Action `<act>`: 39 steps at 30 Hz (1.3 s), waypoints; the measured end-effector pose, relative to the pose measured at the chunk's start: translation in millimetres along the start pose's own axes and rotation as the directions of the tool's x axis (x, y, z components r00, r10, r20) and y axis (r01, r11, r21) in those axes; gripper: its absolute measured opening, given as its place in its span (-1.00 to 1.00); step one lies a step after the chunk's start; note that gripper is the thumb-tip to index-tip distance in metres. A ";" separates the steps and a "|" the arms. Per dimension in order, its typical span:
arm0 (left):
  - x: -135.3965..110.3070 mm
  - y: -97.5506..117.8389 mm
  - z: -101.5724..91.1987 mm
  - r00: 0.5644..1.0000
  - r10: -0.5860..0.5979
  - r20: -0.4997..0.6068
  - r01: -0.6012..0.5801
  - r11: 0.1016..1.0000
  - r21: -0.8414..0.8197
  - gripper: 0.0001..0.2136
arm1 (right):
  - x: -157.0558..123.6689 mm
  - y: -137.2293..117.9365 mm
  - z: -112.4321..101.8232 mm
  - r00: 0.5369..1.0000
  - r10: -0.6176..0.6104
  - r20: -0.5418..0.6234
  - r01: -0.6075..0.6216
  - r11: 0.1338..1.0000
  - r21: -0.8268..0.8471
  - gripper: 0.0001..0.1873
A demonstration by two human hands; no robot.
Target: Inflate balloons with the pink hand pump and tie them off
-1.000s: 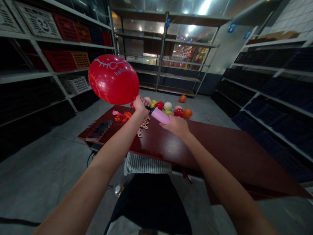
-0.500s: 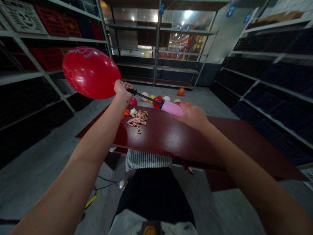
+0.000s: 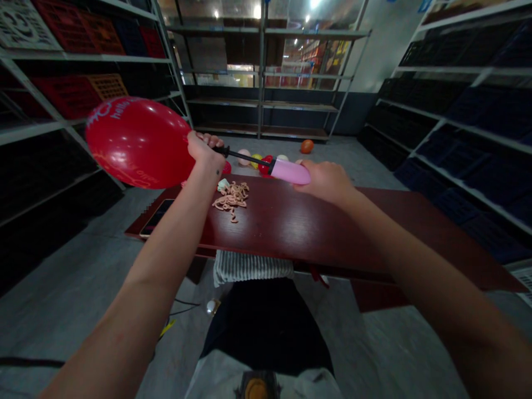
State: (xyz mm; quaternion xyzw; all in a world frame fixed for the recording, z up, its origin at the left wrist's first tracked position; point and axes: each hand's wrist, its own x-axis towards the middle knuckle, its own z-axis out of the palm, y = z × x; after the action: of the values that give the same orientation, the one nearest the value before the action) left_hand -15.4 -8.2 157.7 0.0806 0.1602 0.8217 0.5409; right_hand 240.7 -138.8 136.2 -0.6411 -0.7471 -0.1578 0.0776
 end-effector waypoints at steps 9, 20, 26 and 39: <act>-51.6 -38.3 -6.6 0.992 -0.126 0.000 0.126 0.992 0.029 -0.62 | 12.5 -47.3 -2.2 1.000 -0.020 -0.003 0.020 0.994 0.103 -0.38; -36.4 -35.7 -21.5 0.971 -0.240 -0.006 0.239 0.965 0.103 -0.66 | -6.5 -49.1 22.5 0.999 0.031 0.035 -0.035 0.992 0.120 -0.32; -13.6 -26.6 -36.2 0.980 -0.191 -0.058 0.197 0.971 0.133 -0.67 | -21.0 -22.1 38.5 0.996 0.003 0.092 -0.008 0.998 0.060 -0.37; -10.7 -10.7 -34.2 0.993 -0.112 -0.043 0.116 0.987 0.108 -0.68 | -38.0 5.0 47.2 0.993 0.031 0.113 -0.034 0.999 0.024 -0.42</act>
State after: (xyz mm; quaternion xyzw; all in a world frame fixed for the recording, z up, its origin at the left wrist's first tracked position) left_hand -12.3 -20.1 122.4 0.0861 0.2198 0.7806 0.5787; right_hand 256.0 -157.9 80.6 -0.6600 -0.7417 -0.1105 0.0462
